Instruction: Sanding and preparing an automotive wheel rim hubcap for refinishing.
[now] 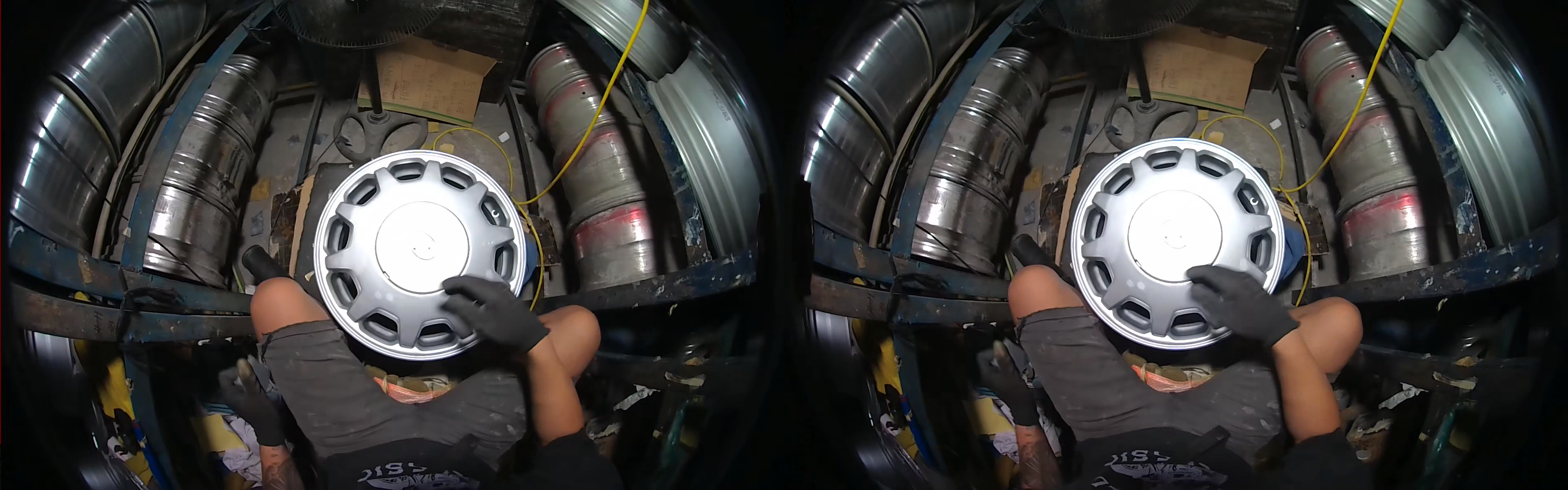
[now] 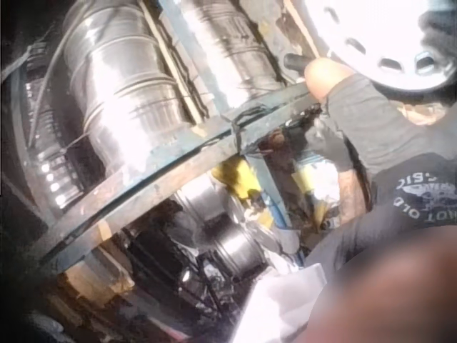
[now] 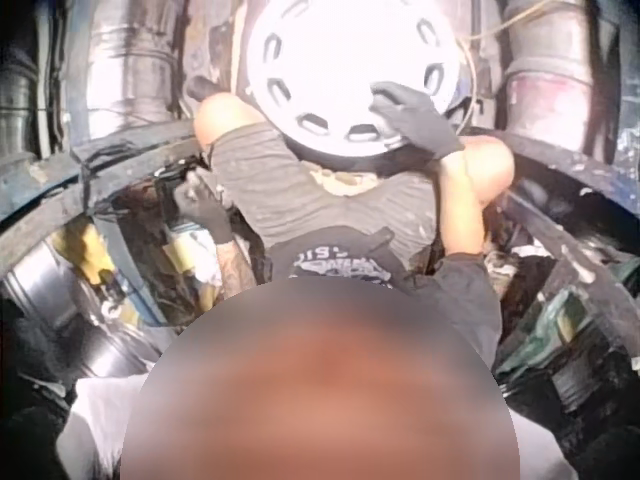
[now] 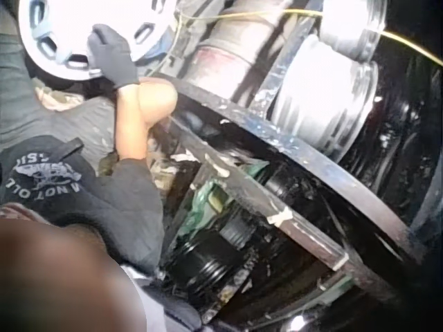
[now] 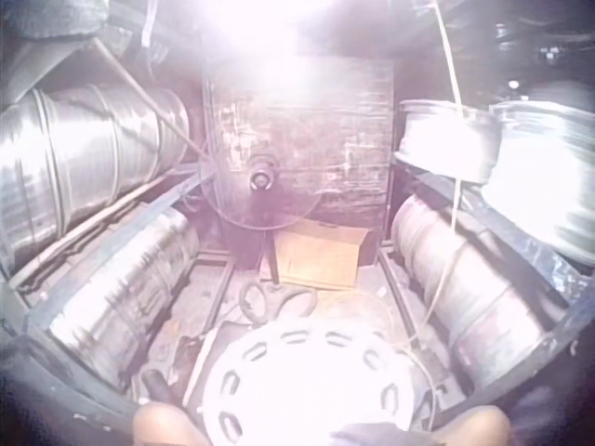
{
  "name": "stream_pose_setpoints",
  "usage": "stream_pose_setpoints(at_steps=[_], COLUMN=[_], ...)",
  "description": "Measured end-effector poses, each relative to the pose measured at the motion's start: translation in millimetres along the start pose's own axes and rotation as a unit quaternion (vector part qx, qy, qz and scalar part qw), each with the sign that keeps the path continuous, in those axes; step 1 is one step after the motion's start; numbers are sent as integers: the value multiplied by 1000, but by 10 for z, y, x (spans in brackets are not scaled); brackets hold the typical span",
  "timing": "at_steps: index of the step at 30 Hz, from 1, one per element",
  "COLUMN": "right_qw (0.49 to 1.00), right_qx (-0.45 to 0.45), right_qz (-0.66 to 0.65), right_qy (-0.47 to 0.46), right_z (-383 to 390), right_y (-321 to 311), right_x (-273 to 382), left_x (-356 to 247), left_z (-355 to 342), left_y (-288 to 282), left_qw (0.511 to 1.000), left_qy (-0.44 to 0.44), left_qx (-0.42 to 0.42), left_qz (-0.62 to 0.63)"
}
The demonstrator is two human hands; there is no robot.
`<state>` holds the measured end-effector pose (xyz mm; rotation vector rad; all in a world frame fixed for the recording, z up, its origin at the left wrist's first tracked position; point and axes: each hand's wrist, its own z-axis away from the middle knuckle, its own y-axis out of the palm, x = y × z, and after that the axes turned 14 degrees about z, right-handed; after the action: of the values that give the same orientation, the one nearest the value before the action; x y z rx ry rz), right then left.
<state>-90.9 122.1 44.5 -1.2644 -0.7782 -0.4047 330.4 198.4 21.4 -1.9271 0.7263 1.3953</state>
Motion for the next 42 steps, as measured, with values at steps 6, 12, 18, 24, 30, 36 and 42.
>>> stream_pose_setpoints(at_steps=[6,12,18,24,30,36,42], right_qw=[967,855,834,902,819,855,930], right_qx=[73,-96,-194,-216,-164,-281,-258], right_qz=[-236,-482,-487,-335,-536,-403,262], right_qy=[-68,165,174,168,123,164,-19], right_z=[-41,-255,-392,-469,-512,-579,-801], right_y=[509,539,346,482,401,276,448], right_x=[500,164,-20,-147,-35,78,-175], left_x=[-727,-493,-442,-457,-724,-463,-875], left_z=[172,-144,-224,-260,-623,-895,-1634], left_y=[1674,2698,2930,3051,3060,2938,2831], left_qw=[921,813,687,655,679,785,913], left_qy=[64,-214,-390,-414,-274,143,-28], left_qx=[368,529,572,576,675,592,406], left_qz=[113,116,218,260,89,-116,25])
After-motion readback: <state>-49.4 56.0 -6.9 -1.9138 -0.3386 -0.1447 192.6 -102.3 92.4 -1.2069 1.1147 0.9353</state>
